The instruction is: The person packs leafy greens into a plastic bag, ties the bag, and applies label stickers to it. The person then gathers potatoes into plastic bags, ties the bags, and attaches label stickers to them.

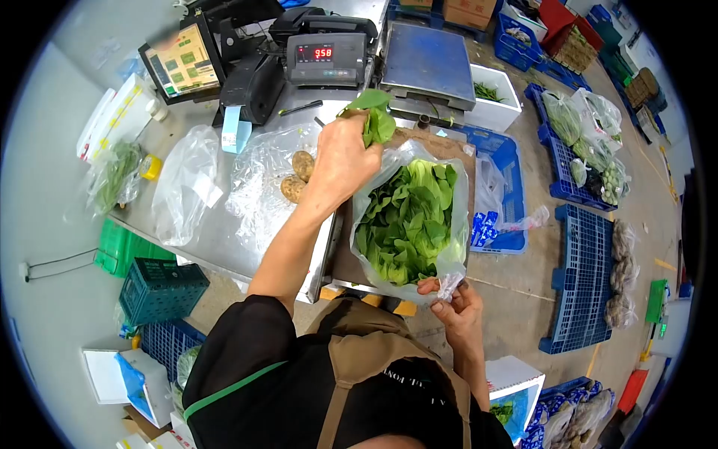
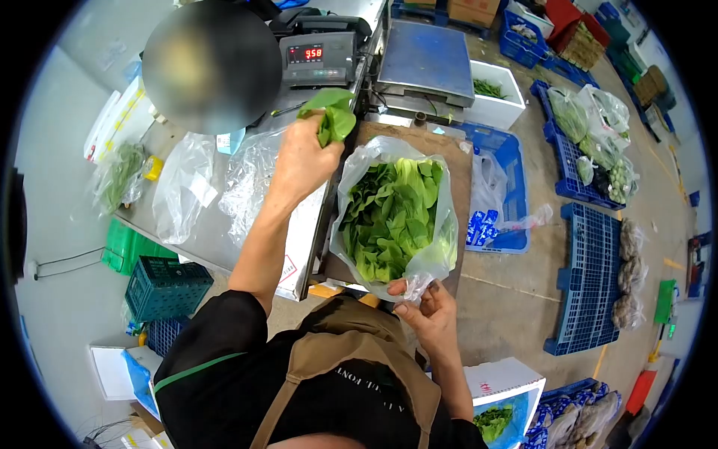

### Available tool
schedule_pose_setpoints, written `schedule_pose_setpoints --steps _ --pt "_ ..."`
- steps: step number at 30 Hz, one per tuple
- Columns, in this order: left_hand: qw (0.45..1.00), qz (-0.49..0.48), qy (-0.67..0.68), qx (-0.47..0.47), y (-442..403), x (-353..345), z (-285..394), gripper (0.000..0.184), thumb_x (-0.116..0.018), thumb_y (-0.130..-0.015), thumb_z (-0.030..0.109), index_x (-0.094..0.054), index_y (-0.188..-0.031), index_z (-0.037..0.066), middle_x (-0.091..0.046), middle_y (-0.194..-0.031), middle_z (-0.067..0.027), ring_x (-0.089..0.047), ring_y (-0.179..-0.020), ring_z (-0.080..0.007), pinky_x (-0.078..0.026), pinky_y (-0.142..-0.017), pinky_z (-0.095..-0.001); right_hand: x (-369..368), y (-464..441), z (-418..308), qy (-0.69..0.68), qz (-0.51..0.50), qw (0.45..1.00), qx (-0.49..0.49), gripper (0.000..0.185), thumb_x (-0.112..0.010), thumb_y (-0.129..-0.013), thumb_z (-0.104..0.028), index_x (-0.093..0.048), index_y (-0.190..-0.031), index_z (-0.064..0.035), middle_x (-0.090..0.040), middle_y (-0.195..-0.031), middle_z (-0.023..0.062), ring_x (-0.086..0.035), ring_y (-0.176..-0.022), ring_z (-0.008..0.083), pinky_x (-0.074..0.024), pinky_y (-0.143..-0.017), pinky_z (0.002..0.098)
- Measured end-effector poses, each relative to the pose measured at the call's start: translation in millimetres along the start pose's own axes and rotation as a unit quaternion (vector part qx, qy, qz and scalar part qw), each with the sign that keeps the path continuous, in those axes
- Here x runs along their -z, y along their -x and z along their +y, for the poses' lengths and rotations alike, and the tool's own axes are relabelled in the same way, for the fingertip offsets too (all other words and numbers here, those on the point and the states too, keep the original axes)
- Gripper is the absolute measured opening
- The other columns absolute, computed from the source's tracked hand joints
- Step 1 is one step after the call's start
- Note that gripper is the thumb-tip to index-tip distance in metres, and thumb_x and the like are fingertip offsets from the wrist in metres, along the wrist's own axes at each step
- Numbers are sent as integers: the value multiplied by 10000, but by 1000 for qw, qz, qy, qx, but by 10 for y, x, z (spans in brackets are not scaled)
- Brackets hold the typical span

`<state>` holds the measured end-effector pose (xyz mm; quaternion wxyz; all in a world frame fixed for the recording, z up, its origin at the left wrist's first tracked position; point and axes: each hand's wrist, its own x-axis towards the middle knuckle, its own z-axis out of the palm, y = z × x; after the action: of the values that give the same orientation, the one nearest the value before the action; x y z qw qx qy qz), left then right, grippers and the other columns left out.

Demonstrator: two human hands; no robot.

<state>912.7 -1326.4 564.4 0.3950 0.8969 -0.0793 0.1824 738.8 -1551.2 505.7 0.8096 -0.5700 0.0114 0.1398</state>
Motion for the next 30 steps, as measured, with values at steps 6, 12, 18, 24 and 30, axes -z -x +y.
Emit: schedule_pose_setpoints --steps 6,12,18,24,30 --pt "984 -69 115 -113 -125 -152 670 188 -568 -671 38 -586 -798 -100 -601 -705 -265 -619 -643 -366 -477 -600 -375 78 142 2 49 20 999 12 334 -719 -756 -74 -596 -1049 27 -615 -1043 96 -554 -1024 177 -405 -928 298" --pt "950 -142 141 -240 -775 -1196 1448 313 -664 -684 198 -627 -867 -53 -624 -715 -237 -638 -692 -336 -496 -666 -377 240 402 -154 260 69 962 43 286 -677 -769 -44 -597 -1038 12 -636 -1035 102 -576 -1013 174 -417 -907 295" --pt "907 -321 6 -274 -1308 -3001 1722 741 -734 -617 464 -579 -1080 -94 -593 -1091 -275 -599 -972 -343 -480 -834 -384 445 704 -126 326 151 931 67 219 -668 -785 -89 -607 -983 -19 -657 -965 94 -622 -924 217 -456 -832 304" --pt "859 -432 -99 -254 -1452 -3300 1388 599 -722 -675 399 -629 -1054 -55 -650 -959 -228 -636 -890 -303 -502 -785 -362 644 1000 12 330 225 913 80 227 -673 -774 -85 -601 -977 -14 -642 -947 126 -633 -881 265 -478 -809 331" --pt "848 -445 -54 -283 -790 -1492 1346 223 -590 -828 170 -676 -876 -30 -668 -721 -145 -638 -647 -209 -513 -644 -340 799 719 -250 324 226 880 264 244 -643 -764 -4 -595 -1002 27 -622 -1011 161 -604 -981 310 -462 -875 373"
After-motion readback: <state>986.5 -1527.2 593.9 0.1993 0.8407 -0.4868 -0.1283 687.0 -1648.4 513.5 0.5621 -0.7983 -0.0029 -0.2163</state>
